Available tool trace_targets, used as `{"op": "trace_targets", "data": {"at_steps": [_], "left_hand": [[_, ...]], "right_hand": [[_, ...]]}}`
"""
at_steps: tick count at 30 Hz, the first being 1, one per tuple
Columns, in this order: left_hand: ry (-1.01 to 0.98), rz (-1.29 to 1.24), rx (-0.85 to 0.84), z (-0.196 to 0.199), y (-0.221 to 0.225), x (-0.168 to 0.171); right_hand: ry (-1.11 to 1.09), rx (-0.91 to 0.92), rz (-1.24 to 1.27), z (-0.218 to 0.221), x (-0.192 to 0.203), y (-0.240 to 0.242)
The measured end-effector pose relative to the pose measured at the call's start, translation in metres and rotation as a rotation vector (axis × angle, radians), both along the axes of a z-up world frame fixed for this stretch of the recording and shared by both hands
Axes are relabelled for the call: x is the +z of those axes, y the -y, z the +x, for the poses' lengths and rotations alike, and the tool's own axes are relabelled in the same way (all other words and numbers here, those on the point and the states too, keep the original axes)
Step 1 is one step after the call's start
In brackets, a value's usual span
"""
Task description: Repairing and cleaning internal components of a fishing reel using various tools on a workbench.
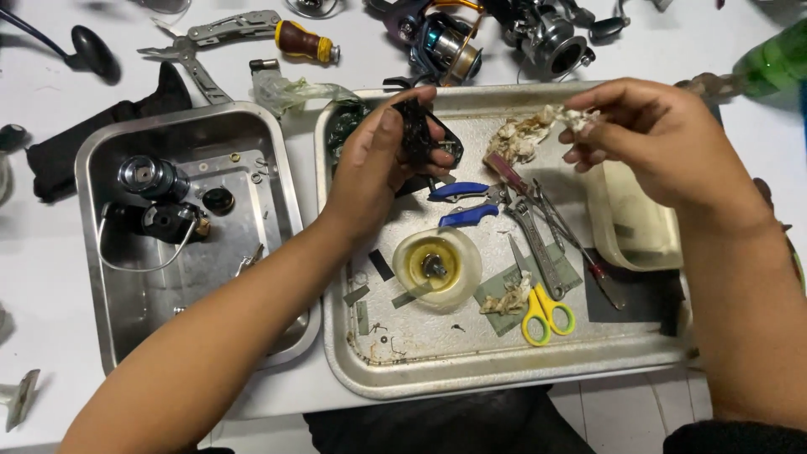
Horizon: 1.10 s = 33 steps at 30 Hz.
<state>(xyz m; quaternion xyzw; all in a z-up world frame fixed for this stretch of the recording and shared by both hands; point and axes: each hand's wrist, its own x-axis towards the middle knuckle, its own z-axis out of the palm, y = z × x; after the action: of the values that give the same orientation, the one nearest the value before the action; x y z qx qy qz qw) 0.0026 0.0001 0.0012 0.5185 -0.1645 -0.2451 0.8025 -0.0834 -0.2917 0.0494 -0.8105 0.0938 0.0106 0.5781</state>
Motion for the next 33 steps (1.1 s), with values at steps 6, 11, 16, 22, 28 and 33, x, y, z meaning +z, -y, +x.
{"op": "trace_targets", "data": {"at_steps": [6, 11, 16, 22, 28, 33], "left_hand": [[0.009, -0.048, -0.009, 0.001, -0.001, -0.003], [0.001, -0.078, -0.018, 0.002, -0.001, -0.005], [-0.015, -0.102, -0.023, 0.002, 0.000, -0.004], [-0.031, -0.104, -0.027, 0.001, 0.000, -0.003], [-0.007, -0.104, -0.027, 0.001, 0.000, -0.001], [-0.004, -0.115, -0.033, 0.001, -0.001, -0.001]], "right_hand": [[0.007, 0.076, -0.040, -0.020, 0.008, -0.026], [0.121, 0.262, -0.468, -0.028, 0.036, -0.074], [0.352, 0.525, -0.766, -0.030, 0.028, -0.086], [0.498, 0.653, -0.863, -0.030, 0.018, -0.107], [0.292, 0.630, -0.613, -0.031, 0.036, -0.103], [0.001, 0.182, -0.390, -0.051, 0.027, -0.090]]}}
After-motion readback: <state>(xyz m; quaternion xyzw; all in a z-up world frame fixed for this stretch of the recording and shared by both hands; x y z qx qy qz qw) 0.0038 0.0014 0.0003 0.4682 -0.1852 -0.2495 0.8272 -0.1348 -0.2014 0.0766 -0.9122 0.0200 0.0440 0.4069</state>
